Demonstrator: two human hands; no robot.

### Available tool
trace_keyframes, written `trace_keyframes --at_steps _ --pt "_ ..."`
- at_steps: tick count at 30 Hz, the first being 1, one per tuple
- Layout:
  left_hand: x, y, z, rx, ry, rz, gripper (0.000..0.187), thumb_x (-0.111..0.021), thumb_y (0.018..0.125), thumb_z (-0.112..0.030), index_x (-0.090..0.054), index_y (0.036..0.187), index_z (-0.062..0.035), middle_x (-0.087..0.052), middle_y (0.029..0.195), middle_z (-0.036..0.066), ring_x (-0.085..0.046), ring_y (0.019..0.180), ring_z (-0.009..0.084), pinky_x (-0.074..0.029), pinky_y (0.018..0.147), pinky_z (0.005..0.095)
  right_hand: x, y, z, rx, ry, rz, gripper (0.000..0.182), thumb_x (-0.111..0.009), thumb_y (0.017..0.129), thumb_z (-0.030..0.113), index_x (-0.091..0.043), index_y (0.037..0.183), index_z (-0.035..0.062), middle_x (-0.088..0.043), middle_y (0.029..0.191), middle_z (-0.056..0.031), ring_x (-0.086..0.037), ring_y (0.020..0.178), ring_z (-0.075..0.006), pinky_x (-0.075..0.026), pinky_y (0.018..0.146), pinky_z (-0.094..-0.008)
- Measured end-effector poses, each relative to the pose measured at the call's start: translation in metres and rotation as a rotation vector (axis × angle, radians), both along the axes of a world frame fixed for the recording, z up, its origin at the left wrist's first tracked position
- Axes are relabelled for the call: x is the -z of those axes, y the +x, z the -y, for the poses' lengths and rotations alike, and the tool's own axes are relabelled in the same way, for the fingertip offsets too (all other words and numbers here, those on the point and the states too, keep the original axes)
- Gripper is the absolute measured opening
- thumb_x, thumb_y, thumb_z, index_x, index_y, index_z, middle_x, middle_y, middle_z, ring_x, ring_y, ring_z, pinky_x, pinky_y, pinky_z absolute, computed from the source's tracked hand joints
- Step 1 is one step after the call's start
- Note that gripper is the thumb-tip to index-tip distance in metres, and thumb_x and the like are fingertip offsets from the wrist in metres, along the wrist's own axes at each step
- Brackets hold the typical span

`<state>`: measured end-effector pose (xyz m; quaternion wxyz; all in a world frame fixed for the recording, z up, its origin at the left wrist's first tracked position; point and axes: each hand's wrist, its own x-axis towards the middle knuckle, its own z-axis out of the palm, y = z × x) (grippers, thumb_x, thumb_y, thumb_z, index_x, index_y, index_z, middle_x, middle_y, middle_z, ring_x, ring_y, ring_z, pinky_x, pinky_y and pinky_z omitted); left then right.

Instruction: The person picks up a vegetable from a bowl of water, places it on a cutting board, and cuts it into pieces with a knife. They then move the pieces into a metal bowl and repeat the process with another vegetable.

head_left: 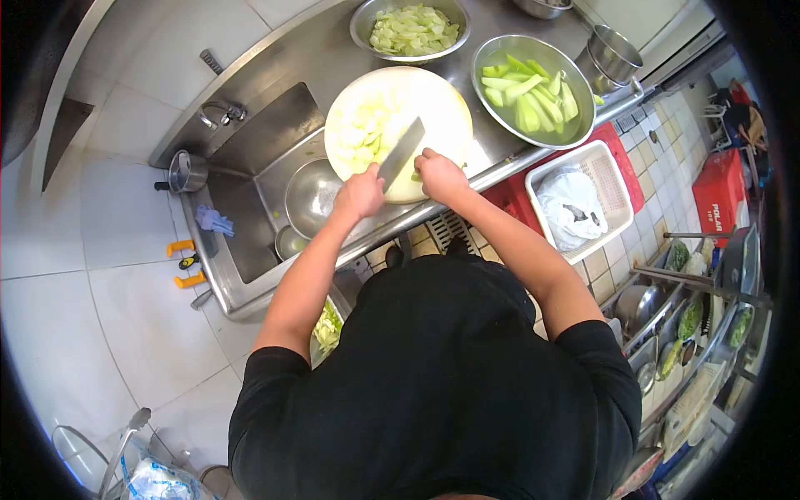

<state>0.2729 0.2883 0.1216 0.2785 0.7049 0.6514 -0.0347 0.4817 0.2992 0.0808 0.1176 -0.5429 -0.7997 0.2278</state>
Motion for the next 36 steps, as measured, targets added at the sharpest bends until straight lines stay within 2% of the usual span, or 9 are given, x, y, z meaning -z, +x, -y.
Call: trace_keyframes --at_steps 2,7,11,12,15,16,20,33,36 --pt "0.012 -0.013 -0.025 -0.074 0.065 0.007 0.032 -0.054 0.1 -0.026 -0.057 0.122 -0.0029 -0.07 0.105 0.032 -0.067 0.104 0.0484 -0.052 0.094 0.0561 0.006 0.001 0.0 -0.001 0.029 0.011 0.013 -0.058 0.086 0.001 -0.066 0.096 -0.001 -0.064 0.106 -0.0195 -0.068 0.103 -0.0373 -0.058 0.087 -0.0466" --pt "-0.035 -0.014 -0.043 -0.138 0.17 -0.023 0.033 -0.052 0.099 -0.024 -0.056 0.125 -0.0051 -0.07 0.108 0.031 -0.068 0.104 0.0484 -0.052 0.093 0.0562 -0.001 -0.001 -0.006 0.099 0.093 -0.112 0.011 -0.065 0.087 0.01 -0.066 0.096 0.0031 -0.065 0.102 -0.017 -0.067 0.099 -0.0376 -0.057 0.085 -0.0466" --pt "-0.026 -0.006 -0.033 -0.23 0.284 0.104 0.04 -0.059 0.091 -0.016 -0.038 0.122 -0.0026 -0.07 0.099 0.032 -0.069 0.093 0.0503 -0.052 0.084 0.0584 -0.043 -0.012 -0.018 0.228 0.318 -0.33 0.022 -0.07 0.091 0.026 -0.066 0.096 0.0054 -0.067 0.097 -0.0137 -0.066 0.094 -0.0363 -0.056 0.081 -0.0453" --pt "-0.012 -0.006 -0.031 -0.239 0.348 0.148 0.041 -0.061 0.087 -0.011 -0.032 0.116 -0.0048 -0.068 0.088 0.032 -0.068 0.086 0.0517 -0.051 0.08 0.0598 -0.051 -0.013 -0.029 0.211 0.161 -0.283 0.044 -0.073 0.09 0.041 -0.064 0.115 0.0055 -0.064 0.118 -0.0181 -0.06 0.115 -0.0395 -0.051 0.095 -0.0474" --pt "-0.004 0.002 -0.016 -0.283 0.34 0.195 0.044 -0.063 0.086 -0.012 -0.033 0.117 -0.0047 -0.068 0.087 0.032 -0.068 0.085 0.0511 -0.051 0.078 0.0604 -0.046 -0.034 -0.047 0.22 0.554 -0.216 0.077 -0.075 0.085 0.055 -0.052 0.139 0.0055 -0.046 0.146 -0.0258 -0.037 0.142 -0.0471 -0.033 0.115 -0.0552" --pt "-0.007 0.004 -0.01 -0.287 0.339 0.191 0.044 -0.065 0.085 -0.012 -0.034 0.116 -0.005 -0.068 0.088 0.03 -0.069 0.084 0.0502 -0.051 0.077 0.0605 -0.042 -0.04 -0.06 0.152 0.329 -0.133 0.112 -0.073 0.076 0.071 -0.031 0.158 0.0059 -0.016 0.165 -0.0306 -0.005 0.154 -0.0525 -0.009 0.122 -0.0652" --pt "-0.016 0.003 0.007 -0.319 0.311 0.126 0.043 -0.068 0.085 -0.013 -0.037 0.114 -0.0047 -0.07 0.093 0.027 -0.069 0.088 0.0489 -0.052 0.08 0.0582 -0.042 -0.055 -0.09 0.157 0.132 0.236 0.133 -0.066 0.068 0.084 -0.016 0.166 0.0093 -0.004 0.171 -0.0278 0.011 0.156 -0.0497 0.005 0.118 -0.0735" --pt "-0.073 -0.065 0.053 -0.299 0.39 -0.049 0.043 -0.071 0.083 -0.018 -0.041 0.113 -0.0049 -0.07 0.089 0.026 -0.071 0.082 0.0445 -0.056 0.075 0.0551 -0.046 -0.088 -0.149 0.035 -0.069 0.288 0.122 -0.053 0.08 0.086 -0.007 0.168 0.0152 -0.005 0.172 -0.0235 0.009 0.157 -0.0477 0.005 0.12 -0.0713" --pt "-0.085 -0.076 0.065 -0.235 0.357 -0.062 0.044 -0.071 0.084 -0.019 -0.041 0.113 -0.0048 -0.07 0.087 0.026 -0.071 0.083 0.045 -0.055 0.077 0.0559 -0.021 -0.059 -0.162 0.15 0.2 0.231 0.096 -0.06 0.092 0.061 -0.021 0.163 0.0113 -0.021 0.166 -0.0254 -0.011 0.155 -0.0468 -0.011 0.121 -0.0674"
